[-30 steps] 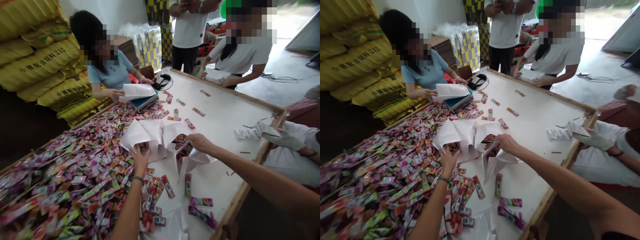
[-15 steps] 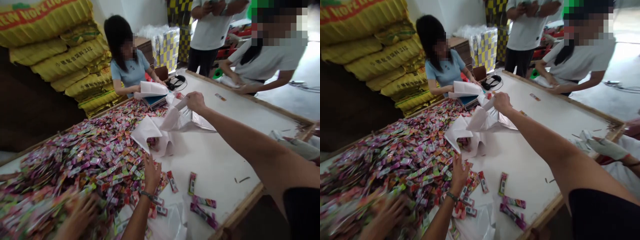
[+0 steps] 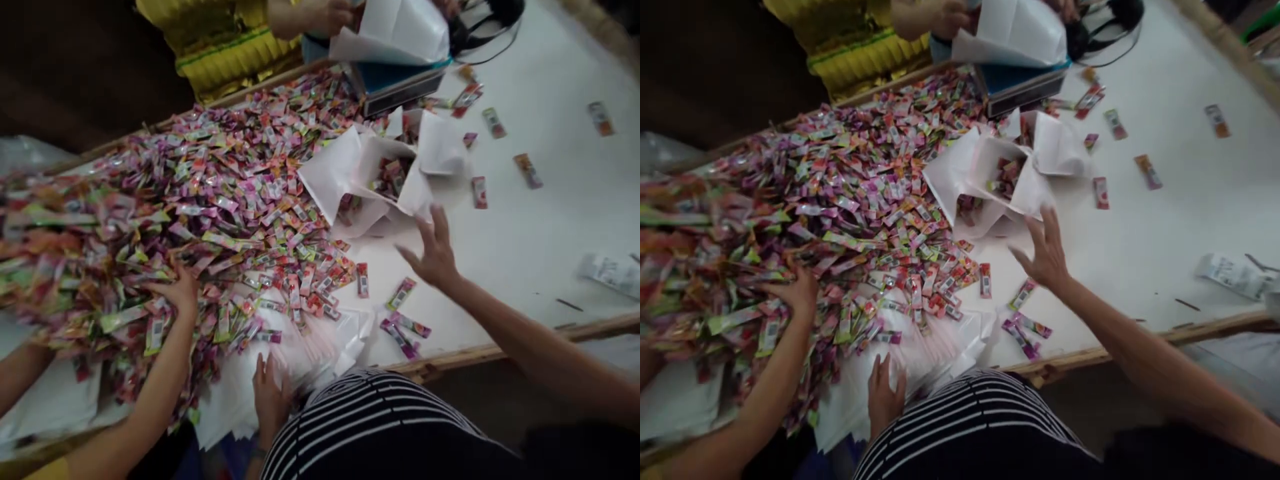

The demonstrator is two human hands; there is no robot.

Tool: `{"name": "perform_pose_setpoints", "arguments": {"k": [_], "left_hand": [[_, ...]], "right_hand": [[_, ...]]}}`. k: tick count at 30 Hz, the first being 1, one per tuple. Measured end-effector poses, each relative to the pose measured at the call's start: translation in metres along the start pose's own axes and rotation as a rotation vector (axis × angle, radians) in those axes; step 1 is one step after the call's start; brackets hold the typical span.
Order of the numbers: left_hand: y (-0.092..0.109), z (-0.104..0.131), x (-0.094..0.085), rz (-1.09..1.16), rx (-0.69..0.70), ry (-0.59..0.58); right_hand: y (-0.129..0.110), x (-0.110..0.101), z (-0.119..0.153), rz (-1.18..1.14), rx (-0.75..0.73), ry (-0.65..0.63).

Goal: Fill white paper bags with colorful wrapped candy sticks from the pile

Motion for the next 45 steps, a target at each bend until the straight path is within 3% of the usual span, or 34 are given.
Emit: {"name": "perform_pose_setpoints", "arguments": {"k": [3, 5, 7, 9, 12, 14, 17, 20, 22, 24, 27, 30, 33, 36, 40, 45], "left_hand": [[-0.026, 0.009, 0.002, -0.109, -0.143, 0.122], [-0.022, 0.01, 0.004, -0.167, -0.19, 0.167], [-0.007, 0.004, 0.005, -0.196, -0.202, 0.182], [0.011, -0.008, 0.005, -0.196, -0.195, 0.187], [0.035, -0.037, 0.006, -0.197, -0.14, 0.124], [0.043, -0.054, 0.006, -0.181, -0.066, 0.027], [0.035, -0.061, 0.0, -0.052, 0.073, -0.011], [-0.005, -0.037, -0.008, 0.06, 0.107, 0.257], [-0.04, -0.013, -0.003, 0.035, 0.027, 0.487], [-0.073, 0.006, 0.01, -0.054, -0.089, 0.603], [-0.104, 0.013, 0.035, -0.2, -0.167, 0.536], [-0.112, 0.009, 0.049, -0.246, -0.155, 0.443], [-0.11, 0.009, 0.05, -0.233, -0.189, 0.438], [-0.11, 0.011, 0.045, -0.196, -0.183, 0.422], [-0.111, 0.013, 0.041, -0.169, -0.171, 0.405], [-0.11, 0.011, 0.031, -0.155, -0.144, 0.358]], "right_hand": [[-0.013, 0.047, 0.128, -0.073, 0.271, -0.218], [-0.017, 0.086, 0.171, -0.089, 0.561, -0.252], [-0.026, 0.124, 0.165, -0.084, 0.743, -0.18], [-0.045, 0.16, 0.117, -0.169, 0.754, -0.129], [-0.098, 0.203, 0.012, -0.408, 0.607, -0.221], [-0.146, 0.22, -0.046, -0.522, 0.484, -0.37], [-0.225, 0.227, -0.088, -0.555, 0.183, -0.49], [-0.301, 0.222, -0.075, -0.402, -0.232, -0.438], [-0.35, 0.224, -0.043, -0.367, -0.598, -0.458], [-0.398, 0.232, -0.001, -0.408, -0.953, -0.534], [-0.465, 0.256, 0.052, -0.474, -1.312, -0.621], [-0.509, 0.286, 0.072, -0.438, -1.398, -0.672], [-0.51, 0.31, 0.061, -0.321, -1.299, -0.704], [-0.473, 0.317, 0.035, -0.16, -1.064, -0.749], [-0.401, 0.302, -0.008, 0.088, -0.808, -0.793], [-0.316, 0.267, -0.061, 0.106, -0.702, -0.673]]}}
Point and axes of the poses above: each hand's wrist, its own z-axis away from the middle knuckle, its own x-axis out of the palm, y = z × x, the point moved 2 cm from there along -z, towards the middle knuckle, and after that the axes turned 14 degrees about -x, right-handed, at the moved point
